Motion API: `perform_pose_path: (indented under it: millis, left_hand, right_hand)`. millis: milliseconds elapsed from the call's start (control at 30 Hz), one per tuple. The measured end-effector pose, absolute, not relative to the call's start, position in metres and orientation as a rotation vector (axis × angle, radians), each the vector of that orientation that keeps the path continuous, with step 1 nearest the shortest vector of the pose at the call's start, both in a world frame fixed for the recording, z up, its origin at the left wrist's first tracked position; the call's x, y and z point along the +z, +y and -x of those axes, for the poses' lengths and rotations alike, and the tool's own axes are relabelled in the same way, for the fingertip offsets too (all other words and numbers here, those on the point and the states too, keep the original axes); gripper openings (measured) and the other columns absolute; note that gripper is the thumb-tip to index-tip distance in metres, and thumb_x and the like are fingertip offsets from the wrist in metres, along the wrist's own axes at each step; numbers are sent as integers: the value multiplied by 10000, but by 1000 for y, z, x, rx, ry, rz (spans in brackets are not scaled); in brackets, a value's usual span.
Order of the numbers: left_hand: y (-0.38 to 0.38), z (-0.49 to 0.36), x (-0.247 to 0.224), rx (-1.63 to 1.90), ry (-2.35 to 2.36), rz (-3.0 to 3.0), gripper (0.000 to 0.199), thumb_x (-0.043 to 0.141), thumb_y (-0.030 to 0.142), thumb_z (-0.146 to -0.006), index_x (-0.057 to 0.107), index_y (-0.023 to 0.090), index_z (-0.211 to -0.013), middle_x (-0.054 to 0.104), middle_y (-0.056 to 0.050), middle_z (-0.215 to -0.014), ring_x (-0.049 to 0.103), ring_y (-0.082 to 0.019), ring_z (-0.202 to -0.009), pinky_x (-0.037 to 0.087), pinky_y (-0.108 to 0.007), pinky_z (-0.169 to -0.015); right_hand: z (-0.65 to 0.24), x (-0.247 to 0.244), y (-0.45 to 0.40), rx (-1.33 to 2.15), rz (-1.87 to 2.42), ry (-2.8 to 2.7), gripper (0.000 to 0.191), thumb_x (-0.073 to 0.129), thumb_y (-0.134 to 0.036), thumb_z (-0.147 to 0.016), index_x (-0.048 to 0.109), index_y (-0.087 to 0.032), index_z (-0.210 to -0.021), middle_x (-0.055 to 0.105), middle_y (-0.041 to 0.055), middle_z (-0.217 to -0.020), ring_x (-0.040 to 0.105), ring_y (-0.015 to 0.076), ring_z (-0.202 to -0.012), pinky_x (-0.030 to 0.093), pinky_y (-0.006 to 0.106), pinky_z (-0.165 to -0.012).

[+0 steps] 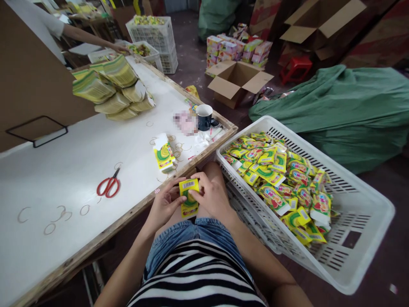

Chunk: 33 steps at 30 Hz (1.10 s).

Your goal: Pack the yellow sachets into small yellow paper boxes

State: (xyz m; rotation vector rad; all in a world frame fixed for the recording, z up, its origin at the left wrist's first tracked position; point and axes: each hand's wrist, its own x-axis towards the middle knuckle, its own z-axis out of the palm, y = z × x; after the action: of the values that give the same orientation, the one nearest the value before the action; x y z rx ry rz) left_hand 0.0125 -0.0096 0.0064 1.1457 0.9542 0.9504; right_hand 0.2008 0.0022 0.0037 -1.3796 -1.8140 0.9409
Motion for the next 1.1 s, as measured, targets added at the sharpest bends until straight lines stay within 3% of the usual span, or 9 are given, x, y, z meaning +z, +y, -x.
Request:
perform_pose_path:
  millis: [133, 267, 333, 433, 500, 600, 800, 933, 1100]
  left_hand:
    - [-10, -16, 3, 997, 961, -1122, 522, 784, 286, -782, 577, 199, -1254, 748, -97, -1065, 723, -231, -951, 578, -299, -790]
    - [-8, -27, -1, 1024, 948, -1205, 480, 727, 271, -834, 564, 213, -1282, 732, -107, -1118, 724, -233, -980, 591, -341, -839]
    - [2, -24, -3, 1113, 1071, -1377, 454, 682, 260, -866, 567, 229, -1304, 698, -115, -1215, 683, -254, -1112, 551, -417, -977]
    - [30, -4, -7, 1217, 1440, -1744, 488, 684, 214, -849, 572, 237, -1323, 596, -120, -1399, 518, -292, -1351, 382, -510, -1163]
    - [50, 12, -14, 1148, 1620, -1907, 607, 720, 184, -812, 521, 195, -1386, 507, -154, -1492, 400, -316, -1444, 307, -529, -1207]
    - [71, 29, -25, 951, 1747, -2040, 615, 752, 197, -787, 550, 143, -1366, 462, -187, -1523, 358, -346, -1465, 314, -532, -1205]
    - [80, 37, -38, 859, 1794, -2085, 332, 669, 161, -841, 710, 177, -1170, 646, -135, -1351, 585, -313, -1292, 481, -460, -1099]
    - [77, 40, -35, 999, 1803, -2068, 187, 615, 194, -897, 766, 222, -1004, 760, -88, -1142, 711, -289, -1098, 579, -430, -961]
    - [38, 25, -24, 1664, 1571, -2271, 272, 515, 126, -953, 711, 161, -1139, 742, -125, -1178, 690, -229, -1147, 569, -395, -998]
  right_hand:
    - [-202, -2, 0, 1038, 1206, -1666, 282, 589, -335, -923, 628, -244, -1188, 691, 64, -1080, 629, 166, -739, 493, 287, -649]
    - [-205, -1, -6, 1024, 1203, -1435, 231, 601, -346, -922, 655, -216, -1106, 698, 65, -999, 645, 183, -780, 512, 292, -652]
    - [-218, 7, -7, 686, 1328, -1355, 187, 615, -329, -915, 672, -205, -1042, 682, 62, -944, 615, 190, -783, 498, 311, -673]
    - [-245, 21, -4, 21, 1474, -1187, 190, 672, -311, -874, 675, -185, -1017, 647, 97, -1005, 580, 242, -924, 471, 357, -728]
    - [-257, 26, -2, -132, 1485, -1164, 233, 698, -306, -852, 668, -177, -1043, 629, 118, -1065, 561, 269, -1008, 460, 367, -737]
    - [-253, 23, -2, 27, 1447, -1254, 164, 658, -298, -878, 669, -186, -998, 639, 99, -1029, 577, 242, -955, 460, 357, -733]
    - [-215, 10, -9, 441, 1418, -1301, 153, 593, -322, -910, 684, -200, -907, 668, 48, -878, 585, 178, -756, 473, 308, -666]
    - [-199, 12, -7, 708, 1407, -1228, 234, 617, -410, -891, 702, -195, -922, 701, 43, -812, 598, 174, -708, 482, 304, -661]
    - [-183, 11, 0, 1246, 1268, -1072, 514, 540, -630, -894, 739, -162, -976, 739, 78, -781, 510, 128, -534, 421, 278, -527]
